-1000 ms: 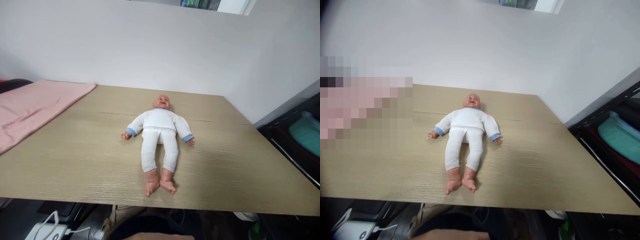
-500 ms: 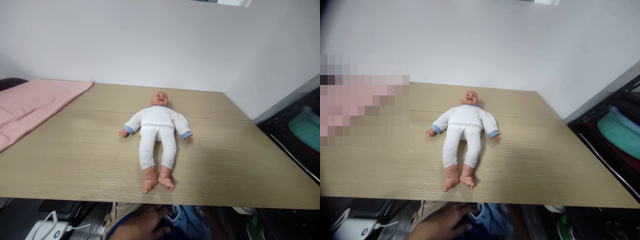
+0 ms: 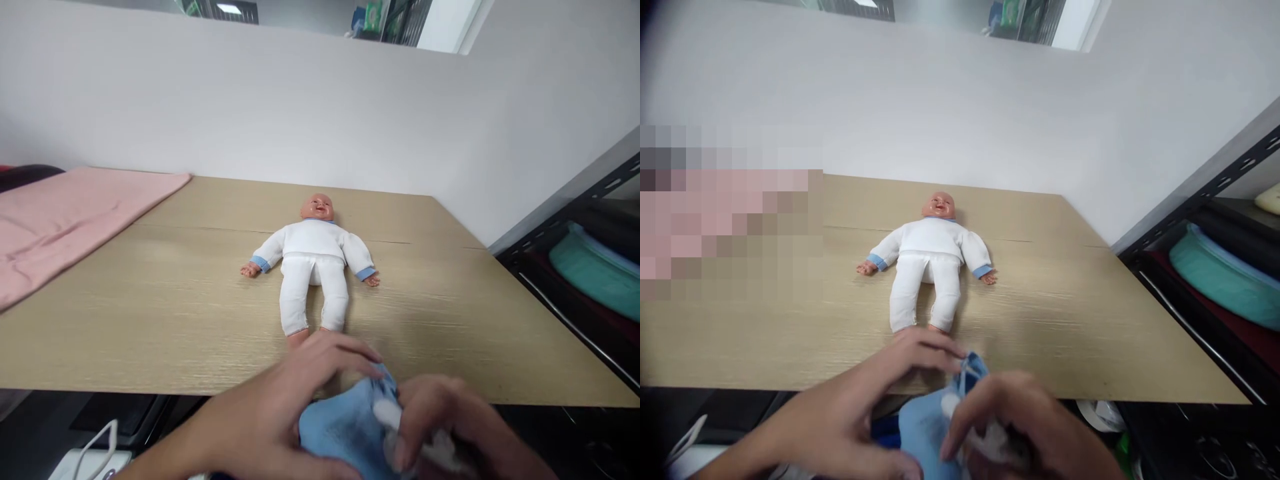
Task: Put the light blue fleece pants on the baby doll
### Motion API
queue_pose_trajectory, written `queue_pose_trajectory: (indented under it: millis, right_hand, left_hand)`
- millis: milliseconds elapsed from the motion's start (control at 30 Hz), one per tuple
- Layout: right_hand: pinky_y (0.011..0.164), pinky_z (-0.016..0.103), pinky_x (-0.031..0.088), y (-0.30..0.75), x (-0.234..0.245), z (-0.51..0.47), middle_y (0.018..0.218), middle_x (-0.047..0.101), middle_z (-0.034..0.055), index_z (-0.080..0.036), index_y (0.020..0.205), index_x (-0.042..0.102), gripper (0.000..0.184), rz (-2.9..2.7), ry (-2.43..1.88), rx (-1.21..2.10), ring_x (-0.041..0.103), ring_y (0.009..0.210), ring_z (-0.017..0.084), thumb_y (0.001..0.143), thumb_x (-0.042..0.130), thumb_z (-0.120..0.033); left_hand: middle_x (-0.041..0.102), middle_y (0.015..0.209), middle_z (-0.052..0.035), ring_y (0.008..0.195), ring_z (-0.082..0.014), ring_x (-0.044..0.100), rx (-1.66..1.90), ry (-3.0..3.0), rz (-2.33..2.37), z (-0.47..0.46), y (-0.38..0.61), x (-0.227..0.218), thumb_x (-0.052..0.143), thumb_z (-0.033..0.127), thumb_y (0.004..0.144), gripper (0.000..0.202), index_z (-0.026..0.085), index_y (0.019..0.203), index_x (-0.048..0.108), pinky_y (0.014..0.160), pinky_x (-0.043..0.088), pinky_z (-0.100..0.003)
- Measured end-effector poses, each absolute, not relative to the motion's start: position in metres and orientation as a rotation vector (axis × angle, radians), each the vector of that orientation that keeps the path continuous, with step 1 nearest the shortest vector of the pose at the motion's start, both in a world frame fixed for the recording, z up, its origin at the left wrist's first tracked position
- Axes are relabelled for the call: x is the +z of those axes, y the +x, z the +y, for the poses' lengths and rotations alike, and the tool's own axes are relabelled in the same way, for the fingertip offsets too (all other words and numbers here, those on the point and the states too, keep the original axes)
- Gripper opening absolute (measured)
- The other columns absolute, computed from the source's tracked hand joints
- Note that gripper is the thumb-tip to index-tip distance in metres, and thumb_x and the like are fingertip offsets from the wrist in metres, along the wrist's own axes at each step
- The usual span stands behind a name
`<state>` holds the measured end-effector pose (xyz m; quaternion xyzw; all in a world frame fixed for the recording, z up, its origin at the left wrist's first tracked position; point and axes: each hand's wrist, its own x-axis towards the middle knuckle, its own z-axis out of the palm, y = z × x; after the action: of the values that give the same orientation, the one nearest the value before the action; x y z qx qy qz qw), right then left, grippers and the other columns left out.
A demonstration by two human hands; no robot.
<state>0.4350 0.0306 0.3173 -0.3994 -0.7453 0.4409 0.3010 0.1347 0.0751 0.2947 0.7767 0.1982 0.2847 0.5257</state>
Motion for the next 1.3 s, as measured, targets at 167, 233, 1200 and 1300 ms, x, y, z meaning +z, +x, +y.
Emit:
queue_pose_trajectory:
  millis: [167,233,1200,1300]
  right_hand:
    - [0.051,0.024,0.043,0.411,0.379,0.105,0.072,0.066,-0.0035,-0.03,0.123,0.076,0.013,-2.145,-0.7,1.046,0.054,0.054,0.013,0.112,0.071,-0.034]
    - [0.052,0.022,0.044,0.407,0.386,0.127,0.075,0.066,-0.0043,-0.028,0.131,0.072,0.021,-2.141,-0.735,1.095,0.057,0.057,0.012,0.113,0.071,-0.039]
    - [0.119,0.052,0.059,0.382,0.345,0.275,0.142,0.081,0.0092,-0.023,0.144,0.079,0.06,-2.081,-0.886,1.298,0.074,0.136,0.038,0.103,0.077,-0.067]
    - [0.129,0.055,0.05,0.377,0.341,0.274,0.146,0.079,0.0105,-0.024,0.148,0.078,0.059,-2.138,-0.82,1.342,0.069,0.142,0.036,0.106,0.073,-0.066]
  left_hand:
    - [0.077,0.132,-0.0057,0.125,-0.0289,0.073,0.634,1.74,0.421,0.129,0.144,0.321,0.093,0.038,0.096,0.051,0.027,0.141,0.072,0.107,0.06,-0.038]
    - [0.077,0.125,-0.0052,0.123,-0.0264,0.071,0.751,1.827,0.373,0.148,0.141,0.33,0.087,0.036,0.103,0.03,0.024,0.129,0.077,0.11,0.057,-0.036]
    - [0.068,0.065,-0.0011,0.067,-0.0199,0.068,0.233,1.924,0.34,0.308,0.086,0.353,0.098,0.056,0.085,0.041,0.021,0.077,0.079,0.061,0.062,-0.026]
    - [0.064,0.058,-0.0006,0.061,-0.0197,0.064,0.142,1.869,0.338,0.312,0.079,0.351,0.093,0.053,0.091,0.037,0.022,0.074,0.079,0.057,0.061,-0.027]
